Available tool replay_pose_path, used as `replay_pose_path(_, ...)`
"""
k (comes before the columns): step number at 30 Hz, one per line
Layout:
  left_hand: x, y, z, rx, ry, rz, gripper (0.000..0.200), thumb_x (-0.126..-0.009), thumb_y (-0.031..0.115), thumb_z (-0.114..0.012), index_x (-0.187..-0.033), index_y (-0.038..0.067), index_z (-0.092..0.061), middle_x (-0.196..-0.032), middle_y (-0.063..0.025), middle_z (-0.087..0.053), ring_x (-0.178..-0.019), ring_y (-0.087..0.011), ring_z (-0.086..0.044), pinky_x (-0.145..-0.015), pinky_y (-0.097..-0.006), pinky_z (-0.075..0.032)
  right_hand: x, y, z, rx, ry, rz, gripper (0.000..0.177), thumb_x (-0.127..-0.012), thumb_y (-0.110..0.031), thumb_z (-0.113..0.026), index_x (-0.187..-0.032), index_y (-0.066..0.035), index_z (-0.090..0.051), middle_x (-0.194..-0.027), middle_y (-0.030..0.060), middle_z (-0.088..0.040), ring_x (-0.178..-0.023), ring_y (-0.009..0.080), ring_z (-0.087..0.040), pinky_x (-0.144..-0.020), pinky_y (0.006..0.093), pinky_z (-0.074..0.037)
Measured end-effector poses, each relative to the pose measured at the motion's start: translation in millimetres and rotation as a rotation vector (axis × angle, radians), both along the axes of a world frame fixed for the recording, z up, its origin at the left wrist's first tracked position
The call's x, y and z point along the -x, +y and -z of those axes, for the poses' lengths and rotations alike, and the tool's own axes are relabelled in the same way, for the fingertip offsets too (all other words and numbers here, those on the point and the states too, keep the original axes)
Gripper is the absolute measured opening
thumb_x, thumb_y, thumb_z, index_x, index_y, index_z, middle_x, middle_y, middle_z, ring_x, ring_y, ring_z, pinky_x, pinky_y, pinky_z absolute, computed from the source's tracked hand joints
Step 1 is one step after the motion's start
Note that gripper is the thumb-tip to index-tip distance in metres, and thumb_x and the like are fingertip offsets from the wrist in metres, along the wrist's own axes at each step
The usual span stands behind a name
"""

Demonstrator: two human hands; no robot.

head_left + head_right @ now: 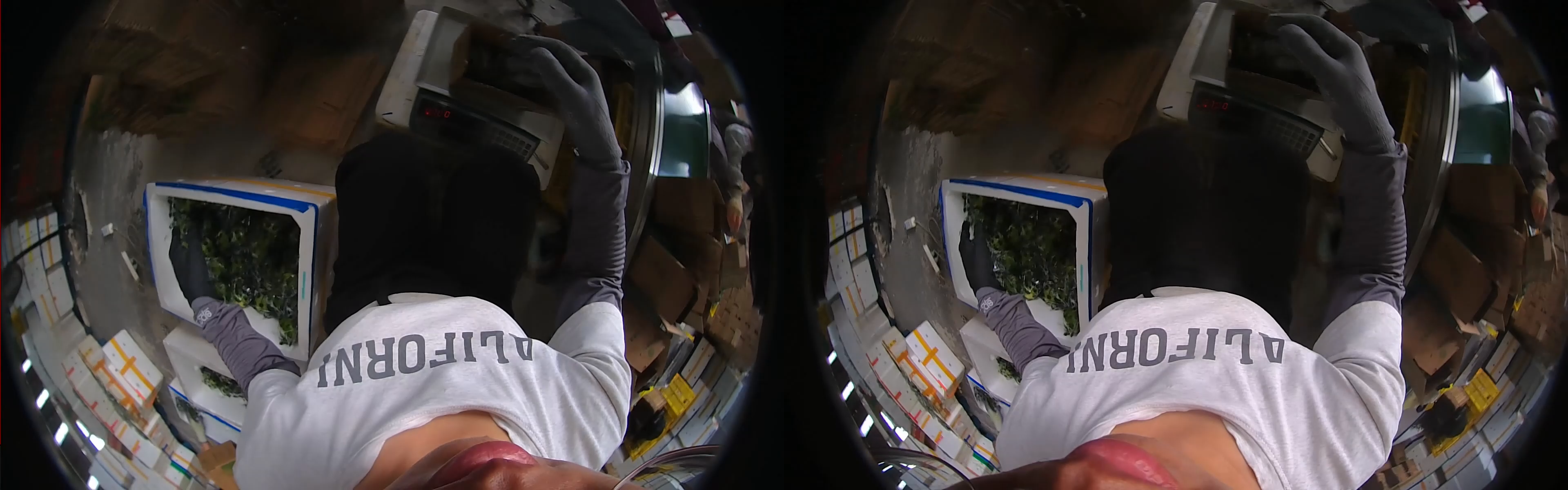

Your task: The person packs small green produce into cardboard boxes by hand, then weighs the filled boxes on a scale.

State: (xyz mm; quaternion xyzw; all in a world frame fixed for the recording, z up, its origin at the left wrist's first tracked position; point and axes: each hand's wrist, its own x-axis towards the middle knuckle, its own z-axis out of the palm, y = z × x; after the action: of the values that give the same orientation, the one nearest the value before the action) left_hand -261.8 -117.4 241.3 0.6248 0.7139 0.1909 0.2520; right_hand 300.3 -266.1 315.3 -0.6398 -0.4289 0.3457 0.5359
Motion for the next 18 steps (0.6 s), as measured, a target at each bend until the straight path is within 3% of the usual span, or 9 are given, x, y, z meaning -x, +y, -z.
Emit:
replay_pose_path(1,28,3,28,0.027,0.093,-0.045,0.064,-0.090,0.042,-0.054,-0.134,-0.003,-0.042,-0.138,-0.0173,-0.044,-0.125,-0.0295,-0.043,-0.105,-0.0364,-0.031,-2,2,5,-0.010,-0.015,-0.040,0.030,-0.097,-0.018,-0.048,-0.118,0.001,-0.056,-0.111,0.0088,-0.062,-0.101,0.0145,-0.059,-0.087,0.0275,-0.047)
replay_pose_path(3,46,-14,48,0.102,-0.031,-0.161,0.067,-0.087,0.045,-0.055,-0.136,0.000,-0.042,-0.140,-0.0175,-0.041,-0.130,-0.0295,-0.037,-0.106,-0.0355,-0.029,7,2,3,0.072,-0.013,0.005,0.032,-0.097,-0.018,-0.047,-0.119,0.004,-0.055,-0.111,0.0104,-0.062,-0.102,0.0153,-0.059,-0.089,0.0282,-0.046)
replay_pose_path(5,103,-34,101,0.157,0.312,-0.235,0.079,-0.083,0.061,-0.047,-0.139,0.006,-0.038,-0.142,-0.0192,-0.037,-0.133,-0.0302,-0.034,-0.108,-0.0405,-0.028,3,-5,14,0.078,-0.033,-0.007,0.034,-0.098,-0.019,-0.043,-0.120,0.005,-0.054,-0.116,0.0119,-0.058,-0.105,0.0176,-0.058,-0.090,0.0295,-0.046)
replay_pose_path(7,108,-63,77,0.383,0.571,-0.315,0.073,-0.083,0.060,-0.043,-0.141,0.015,-0.036,-0.144,-0.0167,-0.036,-0.134,-0.0297,-0.032,-0.109,-0.0395,-0.027,-10,-21,35,0.186,-0.028,0.075,0.036,-0.098,-0.019,-0.042,-0.121,0.005,-0.054,-0.119,0.0135,-0.057,-0.111,0.0230,-0.056,-0.093,0.0322,-0.046)
replay_pose_path(8,123,-85,91,0.200,0.635,-0.482,0.073,-0.082,0.062,-0.043,-0.138,0.014,-0.040,-0.142,-0.0149,-0.038,-0.133,-0.0296,-0.034,-0.107,-0.0423,-0.030,-16,-26,45,0.202,-0.036,0.083,0.036,-0.098,-0.019,-0.042,-0.121,0.005,-0.053,-0.119,0.0136,-0.057,-0.111,0.0231,-0.056,-0.094,0.0322,-0.046)
replay_pose_path(12,144,-146,60,-0.323,0.446,-0.556,0.033,-0.088,0.022,-0.055,-0.119,0.010,-0.059,-0.114,-0.0118,-0.062,-0.104,-0.0285,-0.060,-0.090,-0.0375,-0.046,-2,-28,51,0.222,-0.026,0.158,0.036,-0.098,-0.019,-0.042,-0.122,0.005,-0.052,-0.118,0.0142,-0.057,-0.110,0.0233,-0.056,-0.094,0.0323,-0.046)
replay_pose_path(13,157,-155,57,-0.287,0.439,-0.655,0.027,-0.088,0.023,-0.055,-0.109,0.009,-0.064,-0.106,-0.0128,-0.065,-0.097,-0.0292,-0.062,-0.086,-0.0388,-0.048,4,-22,46,0.228,-0.040,0.160,0.036,-0.098,-0.019,-0.042,-0.122,0.005,-0.052,-0.118,0.0143,-0.057,-0.110,0.0234,-0.056,-0.095,0.0324,-0.046)
replay_pose_path(15,155,-150,55,-0.451,0.472,-0.595,0.024,-0.088,0.022,-0.055,-0.105,0.010,-0.066,-0.099,-0.0132,-0.066,-0.091,-0.0305,-0.063,-0.082,-0.0398,-0.049,19,-13,40,0.225,-0.083,0.133,0.036,-0.098,-0.019,-0.042,-0.123,0.005,-0.052,-0.118,0.0146,-0.057,-0.110,0.0235,-0.056,-0.095,0.0324,-0.046)
replay_pose_path(18,139,-123,56,-0.314,0.434,-0.408,0.022,-0.086,0.024,-0.057,-0.102,0.014,-0.067,-0.095,-0.0124,-0.066,-0.088,-0.0324,-0.063,-0.078,-0.0421,-0.049,31,0,33,0.164,-0.396,-0.078,0.033,-0.096,-0.014,-0.043,-0.120,0.006,-0.054,-0.116,0.0155,-0.057,-0.110,0.0245,-0.056,-0.091,0.0327,-0.049)
